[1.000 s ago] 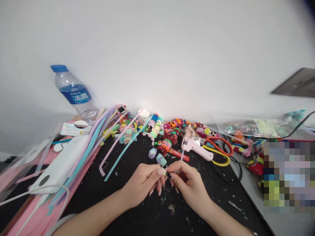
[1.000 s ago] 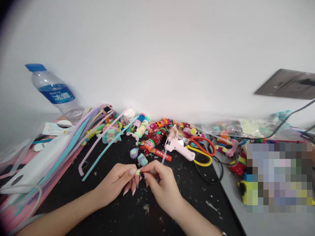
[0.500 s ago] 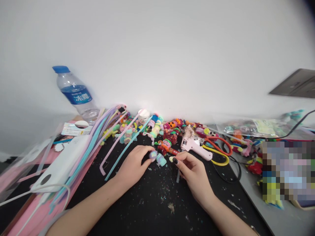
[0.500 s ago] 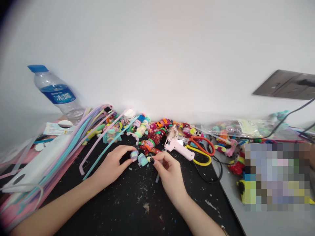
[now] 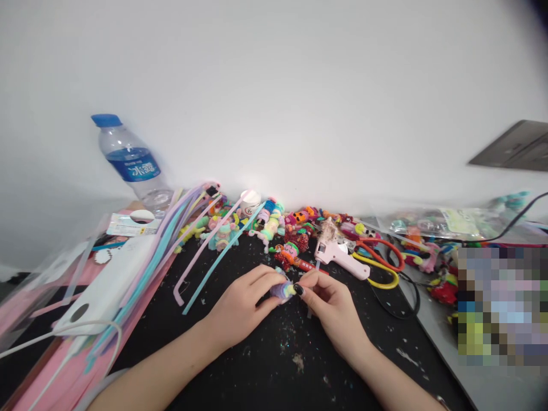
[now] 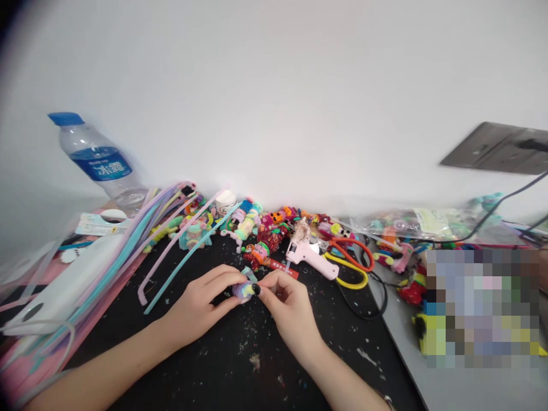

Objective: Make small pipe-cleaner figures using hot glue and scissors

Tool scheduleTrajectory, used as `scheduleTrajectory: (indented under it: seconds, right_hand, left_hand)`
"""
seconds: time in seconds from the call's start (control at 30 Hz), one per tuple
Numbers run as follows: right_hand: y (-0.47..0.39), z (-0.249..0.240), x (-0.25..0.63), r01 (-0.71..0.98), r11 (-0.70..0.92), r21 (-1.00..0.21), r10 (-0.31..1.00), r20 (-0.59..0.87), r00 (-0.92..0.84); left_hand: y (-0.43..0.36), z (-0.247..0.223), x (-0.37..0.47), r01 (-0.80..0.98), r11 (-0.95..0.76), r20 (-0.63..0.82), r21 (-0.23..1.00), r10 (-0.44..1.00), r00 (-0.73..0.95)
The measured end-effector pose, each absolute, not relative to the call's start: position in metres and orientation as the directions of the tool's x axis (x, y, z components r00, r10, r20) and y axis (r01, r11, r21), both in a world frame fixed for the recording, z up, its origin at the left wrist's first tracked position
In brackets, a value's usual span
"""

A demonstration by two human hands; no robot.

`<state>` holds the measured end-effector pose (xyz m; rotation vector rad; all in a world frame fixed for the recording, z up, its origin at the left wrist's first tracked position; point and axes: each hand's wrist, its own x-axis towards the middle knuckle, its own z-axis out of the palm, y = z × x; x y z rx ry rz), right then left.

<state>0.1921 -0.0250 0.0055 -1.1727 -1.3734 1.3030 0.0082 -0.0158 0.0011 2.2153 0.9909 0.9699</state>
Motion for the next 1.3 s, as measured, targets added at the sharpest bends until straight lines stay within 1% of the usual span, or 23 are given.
scheduleTrajectory:
  seconds: [0.17,0.23,0.37,0.53,0.7,0.8,0.87,0.97,1.13,1.3]
  right_hand:
    - [-0.025,0.007,0.191,0.070,0.018,-0.997,0.991,0.008,-0.135]
    - [-0.026,0.008,0.190,0.101,0.044,-0.994,0.993,0.033,-0.114]
    - [-0.029,0.010,0.191,0.216,0.139,-0.966,0.988,0.122,-0.091]
    - [-0.032,0.010,0.193,0.250,0.251,-0.935,0.965,0.223,-0.135]
    - [-0.031,0.007,0.193,0.295,0.217,-0.931,0.972,0.179,-0.151]
    - [-0.029,0.005,0.197,0.353,0.216,-0.911,0.976,0.198,-0.085]
    - [-0.027,0.005,0.201,0.386,0.218,-0.896,0.976,0.207,-0.072]
    - [-0.024,0.004,0.204,0.408,0.207,-0.889,0.978,0.186,-0.093]
    - [-0.022,0.003,0.205,0.403,0.176,-0.898,0.984,0.150,-0.095]
    - [-0.020,0.000,0.208,0.457,0.199,-0.867,0.979,0.155,-0.132]
  left_hand:
    - [-0.017,-0.001,0.008,0.414,-0.593,0.391,0.691,0.788,0.475]
    - [-0.017,-0.002,0.008,0.415,-0.589,0.385,0.693,0.790,0.477]
    - [-0.016,-0.003,0.009,0.405,-0.577,0.384,0.709,0.798,0.464]
    - [-0.017,-0.002,0.010,0.398,-0.541,0.364,0.741,0.822,0.439]
    - [-0.017,-0.001,0.011,0.413,-0.502,0.345,0.760,0.850,0.399]
    - [-0.014,-0.001,0.009,0.468,-0.453,0.379,0.758,0.891,0.248]
    - [-0.009,-0.001,0.005,0.521,-0.414,0.398,0.747,0.905,0.149]
    - [0.000,-0.002,-0.001,0.612,-0.348,0.374,0.710,0.923,0.091]
    - [0.008,-0.009,-0.009,0.693,-0.296,0.343,0.657,0.936,0.075]
    - [0.007,-0.006,-0.009,0.725,-0.359,0.382,0.588,0.913,0.143]
